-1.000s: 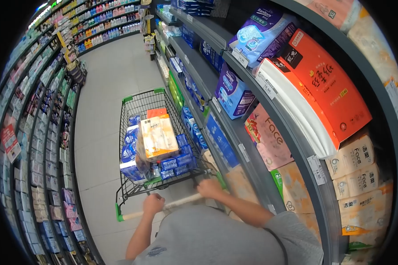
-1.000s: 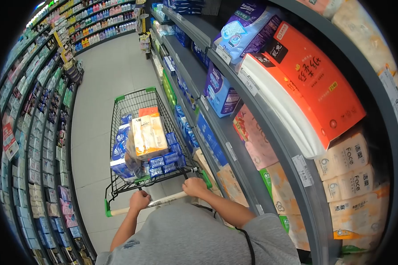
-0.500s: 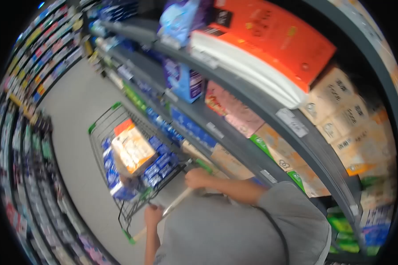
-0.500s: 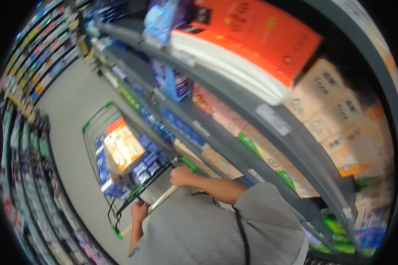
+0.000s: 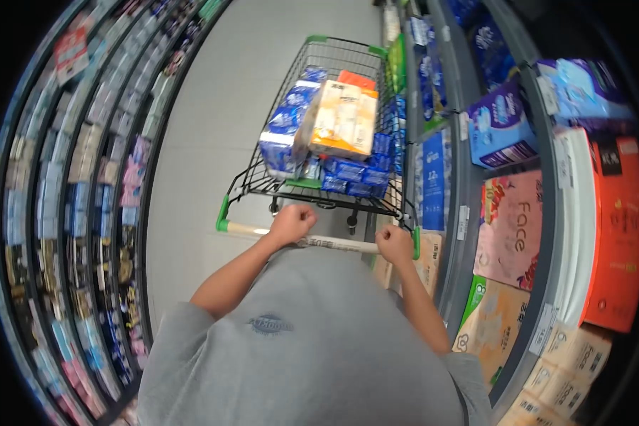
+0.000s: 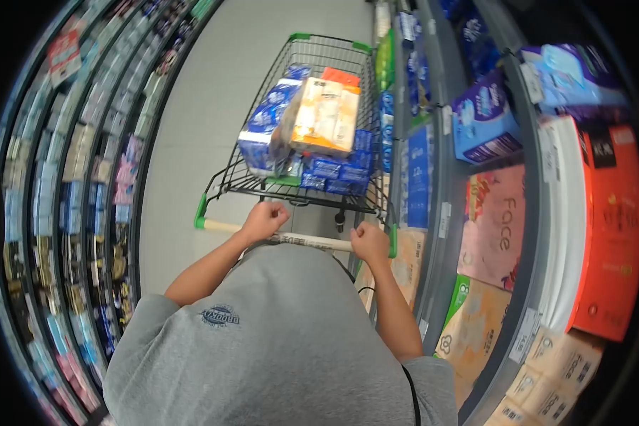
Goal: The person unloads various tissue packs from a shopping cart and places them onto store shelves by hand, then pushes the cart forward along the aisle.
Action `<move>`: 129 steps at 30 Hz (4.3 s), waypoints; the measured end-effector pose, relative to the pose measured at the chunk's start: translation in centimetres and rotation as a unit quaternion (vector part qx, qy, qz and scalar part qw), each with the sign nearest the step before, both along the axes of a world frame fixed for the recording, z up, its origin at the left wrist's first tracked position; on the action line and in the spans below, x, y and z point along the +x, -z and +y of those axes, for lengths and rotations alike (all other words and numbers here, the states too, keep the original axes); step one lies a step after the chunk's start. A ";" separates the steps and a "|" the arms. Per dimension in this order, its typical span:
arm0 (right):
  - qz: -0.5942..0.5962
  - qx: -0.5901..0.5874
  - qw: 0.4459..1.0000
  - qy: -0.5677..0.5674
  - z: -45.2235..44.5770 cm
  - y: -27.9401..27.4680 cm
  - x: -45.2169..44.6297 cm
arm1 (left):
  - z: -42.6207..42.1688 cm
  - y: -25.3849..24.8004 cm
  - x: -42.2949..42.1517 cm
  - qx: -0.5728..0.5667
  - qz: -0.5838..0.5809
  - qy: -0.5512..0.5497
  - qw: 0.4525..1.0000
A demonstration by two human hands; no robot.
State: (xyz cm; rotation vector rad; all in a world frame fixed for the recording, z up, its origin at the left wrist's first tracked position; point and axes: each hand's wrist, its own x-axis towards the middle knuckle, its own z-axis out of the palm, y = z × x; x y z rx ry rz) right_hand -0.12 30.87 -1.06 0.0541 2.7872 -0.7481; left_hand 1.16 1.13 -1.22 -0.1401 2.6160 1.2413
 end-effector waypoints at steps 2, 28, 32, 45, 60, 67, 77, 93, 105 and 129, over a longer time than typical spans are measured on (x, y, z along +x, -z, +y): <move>-0.026 0.005 0.999 -0.024 0.3 0.7 -0.4 | -0.8 -1.4 0.5 0.073 0.046 -0.039 0.996; 0.067 0.016 0.998 -0.014 -6.2 6.4 -24.0 | -7.7 -1.8 1.5 -0.125 -0.053 -0.072 0.988; 0.013 0.002 1.000 -0.002 -5.4 7.0 -28.5 | -7.4 -2.3 0.7 -0.145 -0.114 -0.082 0.979; -0.275 -0.319 0.897 0.135 -8.3 23.0 -44.0 | -5.5 -2.4 -0.6 -0.287 -0.201 -0.189 0.917; -0.402 -0.373 0.834 0.065 -7.1 23.7 -45.9 | -4.4 -2.4 -1.4 -0.329 -0.221 -0.217 0.892; -0.309 -0.442 0.836 0.102 -10.6 17.7 -41.7 | -4.3 -1.9 -0.8 -0.330 -0.189 -0.224 0.897; -0.132 -0.413 0.892 0.130 -12.1 10.8 -39.0 | -3.9 -2.1 -0.4 -0.310 -0.168 -0.245 0.903; 0.467 -0.482 0.740 0.052 4.8 -27.9 -14.4 | -5.6 -2.3 1.0 -0.237 -0.052 -0.113 0.964; 0.714 -0.192 0.647 0.187 -1.1 -38.8 19.0 | -10.7 0.9 6.9 -0.239 0.182 0.078 0.951; 0.685 0.341 0.619 0.178 7.3 -42.4 45.6 | -12.1 -1.1 9.8 -0.258 0.114 0.007 0.959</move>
